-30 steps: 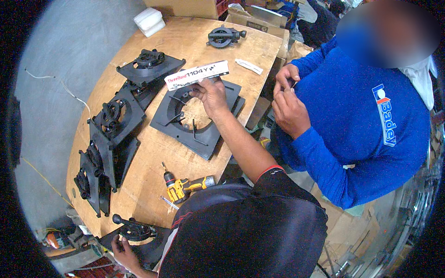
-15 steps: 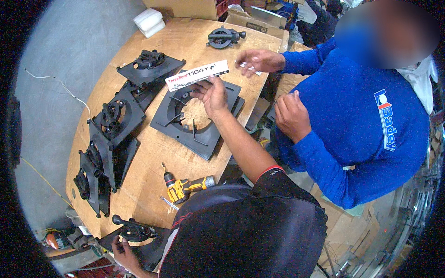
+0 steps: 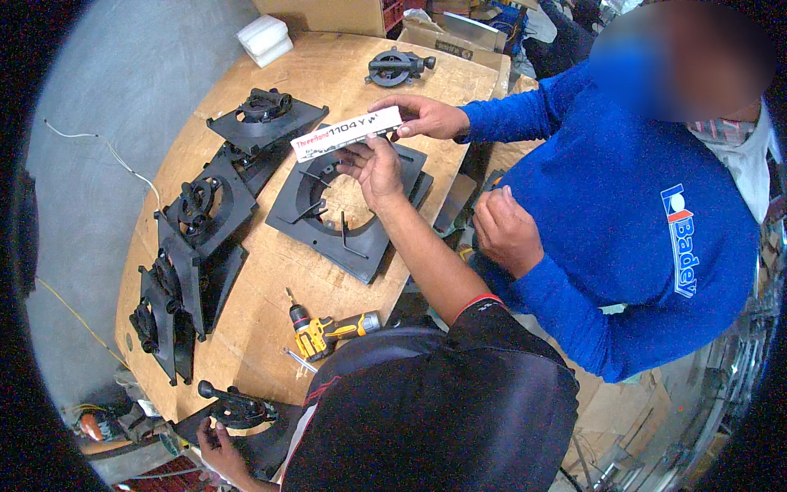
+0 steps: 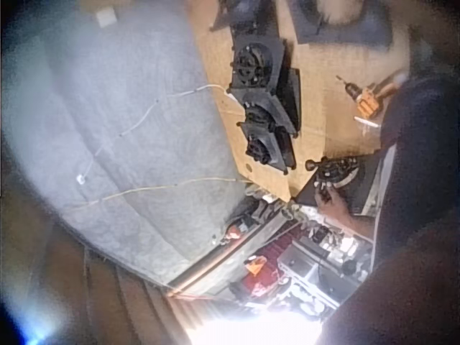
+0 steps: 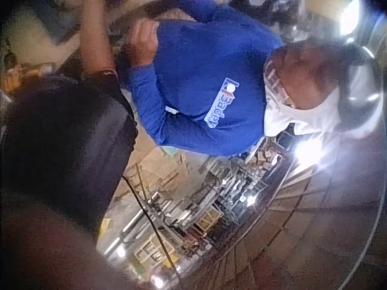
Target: The person assembles gas stove burner units on a workbench. They place burner heads onto burner bases, insert screws, and use a cordless drill to fasten them. The person repeats this process for multiple units.
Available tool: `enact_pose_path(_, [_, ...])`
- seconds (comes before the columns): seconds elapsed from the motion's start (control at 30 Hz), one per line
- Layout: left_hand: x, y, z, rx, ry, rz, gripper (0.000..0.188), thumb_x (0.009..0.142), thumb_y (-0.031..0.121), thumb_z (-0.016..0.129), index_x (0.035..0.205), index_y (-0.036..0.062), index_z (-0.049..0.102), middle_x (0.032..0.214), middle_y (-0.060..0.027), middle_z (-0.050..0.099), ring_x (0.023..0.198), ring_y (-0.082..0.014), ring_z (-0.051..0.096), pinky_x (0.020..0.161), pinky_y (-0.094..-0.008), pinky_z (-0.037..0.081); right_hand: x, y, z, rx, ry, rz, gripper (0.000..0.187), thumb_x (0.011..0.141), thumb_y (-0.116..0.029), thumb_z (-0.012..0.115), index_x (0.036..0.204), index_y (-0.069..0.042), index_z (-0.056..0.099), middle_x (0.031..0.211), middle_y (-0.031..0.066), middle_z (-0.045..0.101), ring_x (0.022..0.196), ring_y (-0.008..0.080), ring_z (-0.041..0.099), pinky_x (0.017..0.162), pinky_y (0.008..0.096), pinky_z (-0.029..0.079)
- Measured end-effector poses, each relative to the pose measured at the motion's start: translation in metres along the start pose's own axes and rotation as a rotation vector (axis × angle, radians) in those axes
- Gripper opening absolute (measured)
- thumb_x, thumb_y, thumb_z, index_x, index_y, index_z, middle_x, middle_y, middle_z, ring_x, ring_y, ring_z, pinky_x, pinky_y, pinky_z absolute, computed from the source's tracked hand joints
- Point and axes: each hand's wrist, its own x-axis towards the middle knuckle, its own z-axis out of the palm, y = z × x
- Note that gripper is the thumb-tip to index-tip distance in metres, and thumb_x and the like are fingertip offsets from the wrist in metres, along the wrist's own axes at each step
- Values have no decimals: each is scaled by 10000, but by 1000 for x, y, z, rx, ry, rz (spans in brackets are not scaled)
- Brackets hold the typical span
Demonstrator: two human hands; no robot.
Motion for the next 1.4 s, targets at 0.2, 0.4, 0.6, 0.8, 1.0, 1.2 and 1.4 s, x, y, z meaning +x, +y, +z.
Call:
enact_pose_path(0.2, [4, 6, -3, -8, -33, -59, 358, 928, 275, 631, 1161, 3, 621, 941, -108, 666, 830, -209, 573, 774, -341, 470, 4, -2, 5, 10, -22, -3, 445, 942, -345, 488, 1243, -17, 492, 1062, 167, 644, 921, 271, 660, 715, 372, 573])
enact_pose_path(0.4, [6, 9, -5, -4, -29, -22, 364, 926, 271, 630, 1171, 1, 621, 965, -129, 673, 837, -230, 585, 784, -355, 474, 7, -6, 7, -9, -7, -4, 484, 939, -394, 526, 1226, -4, 501, 1053, 167, 652, 934, 274, 666, 758, 376, 564])
enact_pose_path(0.6, [7, 13, -4, 16, -6, 20, 379, 917, 272, 637, 1179, -2, 618, 995, -148, 675, 849, -253, 596, 800, -370, 474, 7, -9, 9, -47, -69, -31, 429, 939, -328, 575, 1225, -14, 514, 1052, 148, 659, 957, 262, 662, 762, 371, 564])
enact_pose_path(0.8, [9, 10, -6, -12, -40, -39, 352, 917, 242, 633, 1167, -6, 618, 967, -136, 667, 834, -234, 579, 790, -363, 468, 12, -5, 6, -7, -137, -20, 397, 913, -282, 620, 1221, -55, 515, 1086, 109, 644, 960, 222, 655, 716, 333, 584])
enact_pose_path(1.0, [10, 13, -7, 0, -37, -33, 336, 918, 226, 632, 1159, -8, 618, 954, -123, 663, 826, -221, 569, 786, -356, 466, 14, 1, 3, 2, -214, -35, 420, 893, -195, 649, 1252, -62, 479, 1091, 97, 639, 959, 207, 657, 717, 324, 589])
enact_pose_path(1.2, [13, 6, -3, -17, -11, -12, 346, 916, 237, 641, 1158, -10, 622, 986, -127, 671, 841, -224, 578, 798, -358, 469, 8, -3, 7, 27, -174, -29, 430, 883, -172, 660, 1257, -69, 474, 1091, 94, 639, 939, 201, 660, 710, 318, 596])
enact_pose_path(1.4, [11, 2, -4, 8, 1, 9, 353, 917, 243, 642, 1161, -11, 621, 1001, -135, 669, 855, -234, 586, 810, -355, 470, 11, 0, 5, 22, -136, 8, 353, 918, -198, 576, 1232, -57, 497, 1093, 105, 640, 912, 224, 659, 733, 356, 583])
